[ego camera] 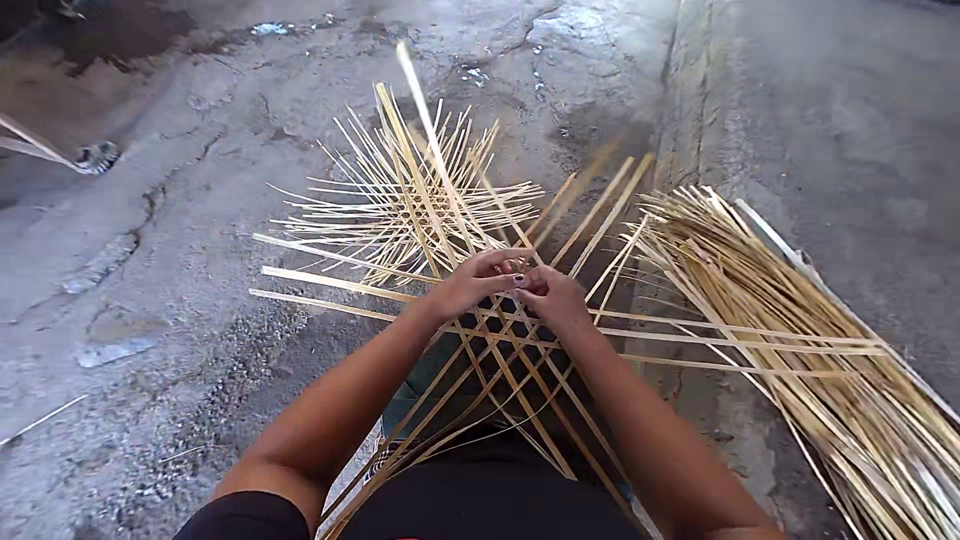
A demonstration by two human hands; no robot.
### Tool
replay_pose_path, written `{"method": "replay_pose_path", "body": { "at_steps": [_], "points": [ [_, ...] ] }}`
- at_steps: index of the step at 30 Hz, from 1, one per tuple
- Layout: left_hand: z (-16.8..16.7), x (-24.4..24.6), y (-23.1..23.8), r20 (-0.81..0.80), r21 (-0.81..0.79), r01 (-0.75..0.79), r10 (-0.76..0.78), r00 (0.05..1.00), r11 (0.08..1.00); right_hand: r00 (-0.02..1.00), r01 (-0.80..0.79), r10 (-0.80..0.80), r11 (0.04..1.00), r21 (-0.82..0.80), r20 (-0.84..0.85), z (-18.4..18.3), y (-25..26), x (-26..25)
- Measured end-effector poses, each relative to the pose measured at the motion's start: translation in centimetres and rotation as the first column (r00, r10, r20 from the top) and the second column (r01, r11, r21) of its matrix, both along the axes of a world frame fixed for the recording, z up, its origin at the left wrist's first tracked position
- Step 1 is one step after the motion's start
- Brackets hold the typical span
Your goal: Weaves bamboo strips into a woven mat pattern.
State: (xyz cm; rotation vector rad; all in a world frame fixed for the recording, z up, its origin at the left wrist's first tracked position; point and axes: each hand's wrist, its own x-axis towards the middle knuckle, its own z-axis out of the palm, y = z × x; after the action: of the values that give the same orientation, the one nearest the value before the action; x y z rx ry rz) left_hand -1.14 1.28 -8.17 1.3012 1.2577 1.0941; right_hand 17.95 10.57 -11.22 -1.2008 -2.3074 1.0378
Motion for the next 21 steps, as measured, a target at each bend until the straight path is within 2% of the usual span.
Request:
{"method": "replay_pose_path", "body": {
  "at_steps": [3, 5, 7, 8, 11, 13, 14, 16, 18, 19, 21],
  "points": [
    [2.0, -0.6, -1.3, -0.019, 0.108, -0.018, 0.020, 1.000, 0.994, 0.997, -0.036, 0.020, 0.978, 0.207, 0.077, 0.8, -1.7, -1.4],
    [2.9, -1.0, -1.9, 0.032, 0.092, -0.144, 0.142, 0.989, 0.985, 0.965, -0.155, 0.087, 0.951, 0.269, 0.249, 2.1, -3.2, -3.0],
    [2.6, -1.3, -2.2, 0.083, 0.030, -0.291, 0.287, 0.954, 0.956, 0.891, -0.247, 0.147, 0.951, 0.187, 0.429, 3.3, -4.3, -5.0],
    [2.0, -1.4, -2.2, 0.106, 0.001, -0.351, 0.349, 0.931, 0.936, 0.871, -0.239, 0.165, 0.966, 0.104, 0.463, 3.8, -4.3, -5.8],
    [-1.2, -1.8, -1.3, 0.251, -0.134, -0.499, 0.517, 0.819, 0.856, 0.910, -0.202, 0.231, 0.972, -0.120, 0.343, 4.6, -2.5, -6.0],
    [-3.5, -1.8, -0.8, 0.291, -0.205, -0.529, 0.568, 0.770, 0.823, 0.912, -0.254, 0.311, 0.940, -0.229, 0.266, 4.5, -0.9, -5.3],
    [-4.3, -2.0, -0.7, 0.210, -0.193, -0.521, 0.554, 0.806, 0.831, 0.907, -0.289, 0.347, 0.925, -0.249, 0.239, 4.3, -0.4, -5.2],
    [-4.0, -2.4, -0.5, -0.176, -0.122, -0.443, 0.420, 0.890, 0.888, 0.898, -0.342, 0.382, 0.919, -0.197, 0.220, 4.3, 0.1, -5.5],
    [-2.8, -2.1, 0.1, -0.484, -0.066, -0.320, 0.250, 0.838, 0.945, 0.895, -0.350, 0.359, 0.933, -0.082, 0.263, 4.3, -0.3, -5.6],
    [-2.5, -2.1, 0.4, -0.545, -0.076, -0.271, 0.188, 0.817, 0.960, 0.902, -0.338, 0.331, 0.941, -0.021, 0.277, 4.1, -0.6, -5.6],
    [-2.3, -2.7, 1.0, -0.479, -0.135, -0.196, 0.109, 0.871, 0.971, 0.923, -0.313, 0.286, 0.947, 0.072, 0.256, 3.2, -0.9, -5.4]
  ]
}}
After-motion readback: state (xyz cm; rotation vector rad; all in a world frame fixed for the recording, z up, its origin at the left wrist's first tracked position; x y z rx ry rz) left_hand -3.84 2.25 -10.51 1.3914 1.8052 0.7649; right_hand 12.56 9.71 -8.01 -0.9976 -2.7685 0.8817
